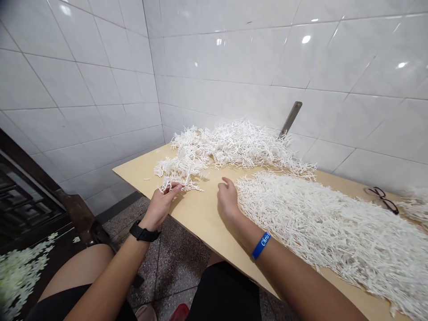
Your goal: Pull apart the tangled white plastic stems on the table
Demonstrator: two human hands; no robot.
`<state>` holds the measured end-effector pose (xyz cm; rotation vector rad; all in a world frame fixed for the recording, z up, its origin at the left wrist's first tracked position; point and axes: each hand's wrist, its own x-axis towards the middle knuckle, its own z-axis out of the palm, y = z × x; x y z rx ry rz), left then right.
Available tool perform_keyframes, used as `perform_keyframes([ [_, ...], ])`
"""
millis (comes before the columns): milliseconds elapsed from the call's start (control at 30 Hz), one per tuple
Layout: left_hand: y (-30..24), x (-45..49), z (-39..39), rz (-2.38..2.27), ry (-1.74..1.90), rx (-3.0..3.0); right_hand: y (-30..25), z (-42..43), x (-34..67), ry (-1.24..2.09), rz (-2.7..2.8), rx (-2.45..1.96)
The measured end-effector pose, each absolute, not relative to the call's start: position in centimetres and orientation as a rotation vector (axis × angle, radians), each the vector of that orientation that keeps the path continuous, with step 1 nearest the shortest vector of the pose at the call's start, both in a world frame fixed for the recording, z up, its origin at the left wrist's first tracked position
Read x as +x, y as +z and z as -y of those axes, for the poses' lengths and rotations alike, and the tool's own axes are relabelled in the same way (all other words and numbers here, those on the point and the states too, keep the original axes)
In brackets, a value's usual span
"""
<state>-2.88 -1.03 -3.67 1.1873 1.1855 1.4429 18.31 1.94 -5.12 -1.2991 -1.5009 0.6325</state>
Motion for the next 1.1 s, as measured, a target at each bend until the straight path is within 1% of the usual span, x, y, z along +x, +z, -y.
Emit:
perform_keyframes([
  [67, -3.5, -2.8, 1.1, -1.169, 1.436, 1.207, -4.5, -1.9, 18.7, 0.561, 1.244, -1.424],
  [133, -3.3, -2.8, 1.3, -1.151, 1.410, 1.249, -3.5, -1.0, 18.1, 0.537, 1.161, -1.442],
  [200, -2.9, -2.8, 1.6, -1.140, 1.356, 1.294, -2.5, 0.4, 16.9, 0.608, 1.298, -1.341],
  [267, -2.7, -2.9, 1.8, -1.108, 1.294, 1.329, -1.9, 1.6, 15.6, 0.753, 1.522, -1.210],
  [367, -2.4, -2.9, 1.9, -1.014, 1.228, 1.376, -1.9, 2.5, 14.3, 0.897, 1.749, -1.094],
  [500, -2.3, -2.8, 2.1, -0.977, 1.159, 1.457, -2.6, 2.3, 14.0, 0.957, 1.789, -1.085],
  [600, -2.2, -2.9, 2.2, -1.065, 1.163, 1.483, -2.2, 2.2, 14.5, 1.053, 1.779, -1.085],
  [667, -2.1, -3.1, 2.3, -1.124, 1.153, 1.496, -1.2, 2.5, 15.1, 1.287, 1.819, -1.013],
  [767, -2.0, -3.3, 2.4, -1.113, 1.127, 1.510, 0.6, 3.0, 16.3, 1.957, 2.065, -0.757],
  [800, -2.0, -3.4, 2.4, -1.096, 1.127, 1.507, 1.0, 3.0, 16.8, 2.122, 2.101, -0.662],
  [833, -2.1, -3.4, 2.3, -1.081, 1.132, 1.502, 1.2, 2.9, 17.2, 2.169, 2.061, -0.605],
  [867, -2.1, -3.4, 2.3, -1.065, 1.135, 1.495, 1.2, 2.6, 17.5, 2.081, 1.923, -0.601],
  [967, -2.4, -3.2, 2.0, -1.011, 1.133, 1.489, 0.0, 1.2, 17.8, 1.490, 1.214, -0.731],
  [1033, -2.7, -3.1, 1.8, -0.961, 1.130, 1.507, -1.2, 0.5, 17.5, 1.365, 0.971, -0.806],
  [1100, -2.8, -3.1, 1.6, -0.909, 1.125, 1.521, -2.1, 0.4, 16.8, 1.385, 0.957, -0.876],
])
